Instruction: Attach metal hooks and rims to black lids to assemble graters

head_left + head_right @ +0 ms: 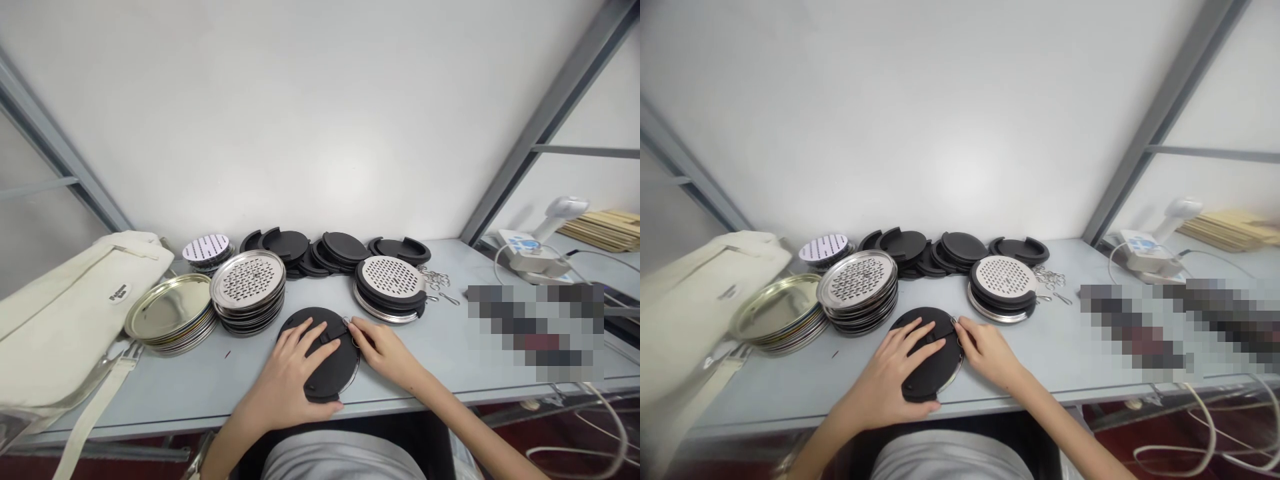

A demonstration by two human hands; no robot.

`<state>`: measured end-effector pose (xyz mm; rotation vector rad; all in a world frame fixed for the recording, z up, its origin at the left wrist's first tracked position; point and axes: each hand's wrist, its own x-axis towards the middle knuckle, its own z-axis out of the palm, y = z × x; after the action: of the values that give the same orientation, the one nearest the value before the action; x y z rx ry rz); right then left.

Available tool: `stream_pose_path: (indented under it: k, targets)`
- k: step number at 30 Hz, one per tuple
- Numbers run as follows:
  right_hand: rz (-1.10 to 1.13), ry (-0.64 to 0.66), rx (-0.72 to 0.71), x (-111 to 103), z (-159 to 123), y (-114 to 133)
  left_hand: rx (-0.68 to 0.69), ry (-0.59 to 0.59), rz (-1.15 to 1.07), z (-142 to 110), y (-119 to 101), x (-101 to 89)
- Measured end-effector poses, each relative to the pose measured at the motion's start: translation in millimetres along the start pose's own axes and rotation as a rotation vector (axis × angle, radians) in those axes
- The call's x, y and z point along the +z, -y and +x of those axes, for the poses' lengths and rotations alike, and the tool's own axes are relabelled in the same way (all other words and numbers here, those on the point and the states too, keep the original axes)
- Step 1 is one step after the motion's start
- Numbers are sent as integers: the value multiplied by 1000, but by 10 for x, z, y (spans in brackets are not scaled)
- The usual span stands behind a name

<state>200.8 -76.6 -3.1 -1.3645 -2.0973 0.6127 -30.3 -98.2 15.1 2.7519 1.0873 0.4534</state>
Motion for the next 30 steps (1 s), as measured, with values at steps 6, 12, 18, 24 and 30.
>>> stream_pose_path:
  k: [6,12,18,24,30]
  targets:
    - [10,-4,-23,3,-9,-5,14,-11,2,1,19,5]
    - [3,-18,-21,6,5,-9,15,-6,-13,0,9,-20]
    - [3,-25,-18,7,3,-14,14,-6,-33,-2,-54,-73]
    - [-1,-24,-28,0,5,-10,0,3,-26,12,-43,-55]
    - [-16,-33,-30,-7,8,-4,20,-36,-18,8,-36,-6]
